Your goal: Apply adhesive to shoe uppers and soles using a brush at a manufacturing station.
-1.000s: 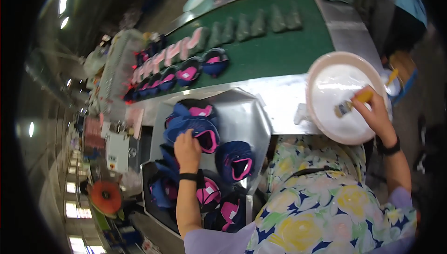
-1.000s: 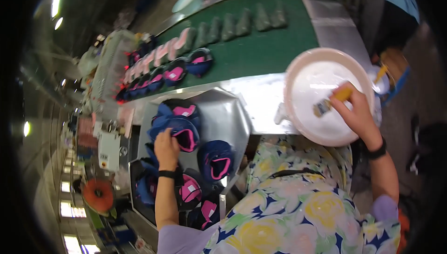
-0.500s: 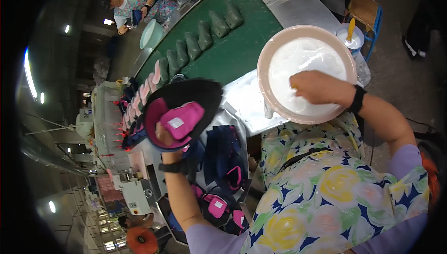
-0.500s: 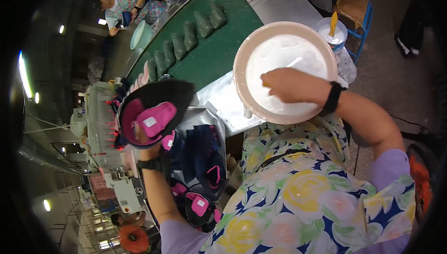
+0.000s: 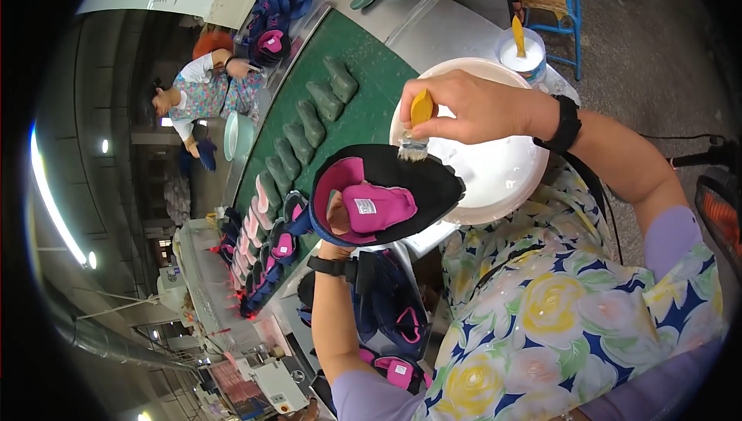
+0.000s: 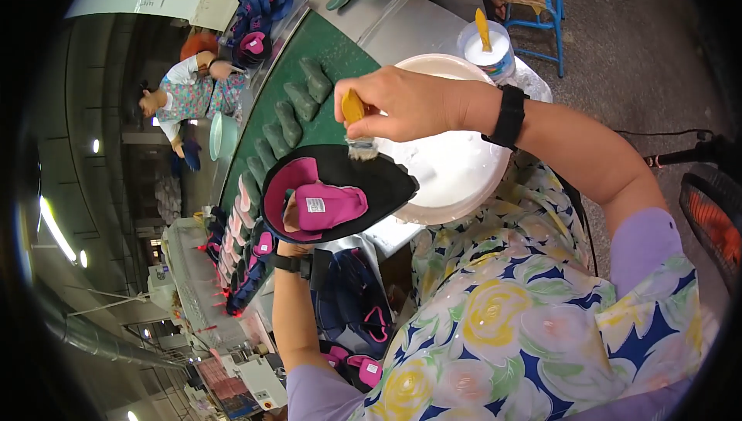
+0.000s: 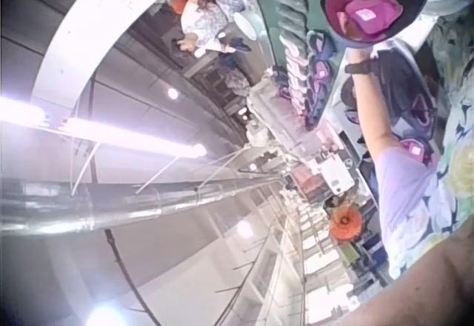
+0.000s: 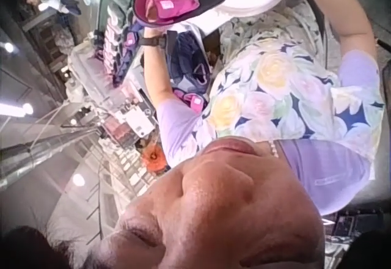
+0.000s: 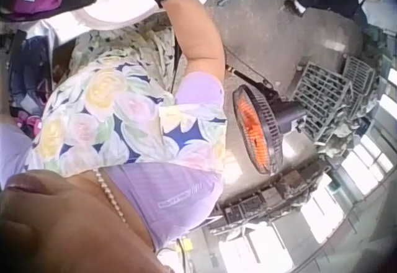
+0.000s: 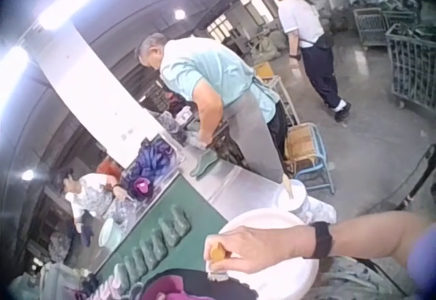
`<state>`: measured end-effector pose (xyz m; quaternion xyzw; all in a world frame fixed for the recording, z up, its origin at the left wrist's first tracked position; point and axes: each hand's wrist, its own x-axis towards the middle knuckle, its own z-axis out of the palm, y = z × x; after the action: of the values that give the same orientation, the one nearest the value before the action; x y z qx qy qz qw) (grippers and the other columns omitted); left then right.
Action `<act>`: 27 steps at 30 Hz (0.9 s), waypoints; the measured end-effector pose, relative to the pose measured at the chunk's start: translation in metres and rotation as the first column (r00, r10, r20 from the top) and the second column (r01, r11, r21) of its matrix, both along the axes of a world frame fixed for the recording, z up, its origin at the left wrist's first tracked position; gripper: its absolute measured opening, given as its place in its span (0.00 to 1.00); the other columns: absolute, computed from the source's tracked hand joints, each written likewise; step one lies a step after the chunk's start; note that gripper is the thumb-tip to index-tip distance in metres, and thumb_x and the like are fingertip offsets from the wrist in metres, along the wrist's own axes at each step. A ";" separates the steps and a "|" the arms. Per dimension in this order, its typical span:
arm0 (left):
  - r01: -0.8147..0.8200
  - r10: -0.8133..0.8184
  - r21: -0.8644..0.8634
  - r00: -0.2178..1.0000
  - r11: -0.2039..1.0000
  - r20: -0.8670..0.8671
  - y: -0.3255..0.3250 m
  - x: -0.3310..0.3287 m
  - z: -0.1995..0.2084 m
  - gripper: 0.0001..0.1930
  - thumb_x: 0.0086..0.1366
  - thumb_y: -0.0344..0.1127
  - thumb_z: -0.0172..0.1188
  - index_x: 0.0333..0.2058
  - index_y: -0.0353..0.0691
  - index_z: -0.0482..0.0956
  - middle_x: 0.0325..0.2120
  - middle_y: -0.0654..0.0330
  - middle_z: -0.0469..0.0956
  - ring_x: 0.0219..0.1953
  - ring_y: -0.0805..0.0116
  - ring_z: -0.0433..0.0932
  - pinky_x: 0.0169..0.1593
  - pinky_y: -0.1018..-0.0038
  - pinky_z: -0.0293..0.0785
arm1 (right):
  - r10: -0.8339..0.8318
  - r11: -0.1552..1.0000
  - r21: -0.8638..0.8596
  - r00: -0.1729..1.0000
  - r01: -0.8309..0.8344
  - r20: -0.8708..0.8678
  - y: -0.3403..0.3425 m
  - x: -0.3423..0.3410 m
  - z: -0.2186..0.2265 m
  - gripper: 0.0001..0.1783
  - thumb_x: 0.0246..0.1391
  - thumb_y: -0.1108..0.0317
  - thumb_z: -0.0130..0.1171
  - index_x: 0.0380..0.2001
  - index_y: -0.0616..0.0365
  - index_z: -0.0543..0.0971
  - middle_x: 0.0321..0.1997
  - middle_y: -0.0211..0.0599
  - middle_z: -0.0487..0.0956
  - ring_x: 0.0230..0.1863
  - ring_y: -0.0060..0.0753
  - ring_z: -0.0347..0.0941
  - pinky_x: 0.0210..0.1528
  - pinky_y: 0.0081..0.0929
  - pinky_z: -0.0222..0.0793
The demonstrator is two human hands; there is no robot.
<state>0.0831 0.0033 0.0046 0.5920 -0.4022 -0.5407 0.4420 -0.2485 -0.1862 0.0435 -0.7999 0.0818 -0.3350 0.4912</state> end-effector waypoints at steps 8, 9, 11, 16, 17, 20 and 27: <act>-0.075 0.015 -0.183 0.950 0.980 -0.312 -0.008 -0.038 0.011 0.19 0.72 0.33 0.49 0.59 0.38 0.68 0.50 0.56 0.76 0.52 0.59 0.76 0.58 0.62 0.74 | -0.143 0.989 -0.056 0.986 0.138 -0.082 0.003 -0.007 -0.027 0.13 0.56 0.62 0.61 0.36 0.60 0.73 0.29 0.42 0.79 0.30 0.41 0.77 0.36 0.33 0.71; -0.129 0.081 -0.207 0.971 0.970 -0.224 -0.007 -0.042 0.010 0.19 0.71 0.28 0.50 0.60 0.39 0.67 0.49 0.58 0.76 0.51 0.62 0.77 0.56 0.64 0.75 | -0.200 0.980 -0.028 0.974 0.198 -0.104 0.005 -0.005 -0.026 0.14 0.55 0.62 0.62 0.35 0.61 0.73 0.27 0.43 0.78 0.27 0.40 0.77 0.34 0.32 0.70; -0.141 0.087 -0.339 0.982 0.930 -0.170 -0.006 -0.051 0.004 0.20 0.69 0.26 0.52 0.60 0.40 0.67 0.47 0.59 0.77 0.49 0.64 0.77 0.54 0.66 0.75 | -0.256 0.966 -0.005 0.959 0.258 -0.124 0.007 0.001 -0.029 0.15 0.54 0.61 0.63 0.34 0.62 0.73 0.24 0.43 0.78 0.25 0.40 0.76 0.32 0.31 0.70; -0.496 0.535 -0.413 0.845 0.764 -0.026 -0.002 -0.073 -0.011 0.16 0.66 0.25 0.59 0.52 0.40 0.77 0.38 0.65 0.78 0.40 0.72 0.76 0.48 0.73 0.72 | -0.418 0.894 0.115 0.899 0.433 -0.134 0.006 0.014 -0.033 0.20 0.51 0.58 0.62 0.30 0.68 0.71 0.23 0.53 0.77 0.27 0.51 0.76 0.32 0.38 0.70; -0.434 0.605 -0.508 0.760 0.744 0.237 -0.005 -0.078 -0.009 0.10 0.65 0.26 0.60 0.46 0.37 0.79 0.37 0.62 0.78 0.39 0.69 0.76 0.46 0.73 0.72 | -0.419 0.893 0.115 0.898 0.435 -0.136 0.006 0.014 -0.032 0.20 0.51 0.58 0.62 0.30 0.68 0.71 0.23 0.53 0.77 0.27 0.51 0.76 0.32 0.38 0.70; 0.058 0.605 -0.708 0.473 0.704 0.640 -0.009 -0.096 0.007 0.07 0.65 0.24 0.59 0.42 0.34 0.78 0.36 0.59 0.78 0.38 0.65 0.77 0.45 0.72 0.72 | -0.370 0.911 0.143 0.919 0.387 -0.132 0.008 0.015 -0.028 0.20 0.52 0.58 0.62 0.30 0.68 0.71 0.23 0.54 0.77 0.27 0.50 0.77 0.33 0.38 0.71; -0.105 0.743 -0.846 0.542 0.523 0.392 -0.017 -0.079 -0.017 0.10 0.64 0.21 0.56 0.44 0.34 0.76 0.38 0.55 0.78 0.40 0.63 0.77 0.46 0.70 0.73 | -0.407 0.848 0.297 0.899 0.439 -0.165 0.031 0.020 -0.027 0.21 0.52 0.57 0.63 0.31 0.69 0.74 0.26 0.51 0.80 0.28 0.44 0.79 0.33 0.34 0.74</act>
<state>0.0038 -0.0134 -0.0119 0.6042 -0.5453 0.0956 0.5731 -0.2282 -0.1554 0.0169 -0.6846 0.3336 -0.3780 0.5264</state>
